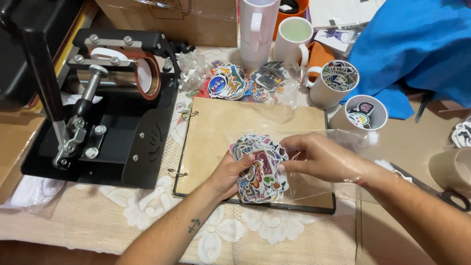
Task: The person is sorting through a pile of stickers and applying them to a board or placing them into mugs and bags.
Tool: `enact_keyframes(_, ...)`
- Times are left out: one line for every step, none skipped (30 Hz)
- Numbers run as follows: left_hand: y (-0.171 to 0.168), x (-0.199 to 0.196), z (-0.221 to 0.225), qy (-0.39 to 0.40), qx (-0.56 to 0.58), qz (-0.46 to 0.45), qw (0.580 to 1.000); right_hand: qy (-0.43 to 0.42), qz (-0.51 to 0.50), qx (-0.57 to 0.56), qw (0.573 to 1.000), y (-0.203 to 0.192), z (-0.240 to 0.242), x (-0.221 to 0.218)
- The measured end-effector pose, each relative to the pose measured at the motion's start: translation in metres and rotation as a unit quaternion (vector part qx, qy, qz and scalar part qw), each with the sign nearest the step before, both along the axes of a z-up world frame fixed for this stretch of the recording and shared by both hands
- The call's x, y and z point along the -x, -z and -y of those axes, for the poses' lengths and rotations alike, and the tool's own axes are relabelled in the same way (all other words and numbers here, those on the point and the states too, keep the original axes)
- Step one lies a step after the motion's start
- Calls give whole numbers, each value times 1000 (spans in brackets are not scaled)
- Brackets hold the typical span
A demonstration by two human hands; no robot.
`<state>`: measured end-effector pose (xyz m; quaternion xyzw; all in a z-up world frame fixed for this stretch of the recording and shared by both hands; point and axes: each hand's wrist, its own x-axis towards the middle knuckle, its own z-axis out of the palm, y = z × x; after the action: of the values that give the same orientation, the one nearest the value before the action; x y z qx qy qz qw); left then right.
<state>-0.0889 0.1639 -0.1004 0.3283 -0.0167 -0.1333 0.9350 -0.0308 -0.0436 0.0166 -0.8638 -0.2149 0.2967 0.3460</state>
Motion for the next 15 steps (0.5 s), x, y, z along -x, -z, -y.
enact_keyframes(1,0,-1,7,7,-1,1000,3,-18,-20,1000,7,0,-2)
enact_keyframes(-1,1,0,5,8,-2,1000,2,-18,-19,1000,7,0,-2)
enact_keyframes(-3,2,0,9,18,-10,1000,18,-33,-35,999,6,-1,-2)
enact_keyframes(-5,3,0,13,28,-18,999,35,-48,-51,997,6,-1,-2)
enact_keyframes(-8,3,1,11,29,-17,999,33,-47,-50,997,11,-1,-2)
enact_keyframes(-10,4,2,3,37,-26,999,68,-65,-92,991,17,0,-3)
enact_keyframes(-13,3,2,-4,45,-35,998,103,-83,-134,982,22,0,-5)
enact_keyframes(-20,4,1,-5,46,-34,998,102,-82,-133,982,15,-3,-4)
enact_keyframes(-27,6,0,-3,29,-39,999,138,-95,-150,974,8,-6,-3)
enact_keyframes(-34,8,0,-2,12,-44,999,174,-107,-166,965,2,-9,-1)
enact_keyframes(-23,5,-1,-2,12,-44,999,174,-108,-165,965,2,-9,-2)
enact_keyframes(-11,1,-2,-6,11,-56,998,173,-66,-155,971,1,-10,-2)
enact_keyframes(0,-3,-2,-9,10,-67,998,172,-22,-143,974,0,-10,-3)
enact_keyframes(2,-4,-1,-8,11,-67,998,172,-21,-142,974,-6,-9,-2)
enact_keyframes(4,-4,-1,-9,8,-79,997,147,76,-73,984,-11,-9,0)
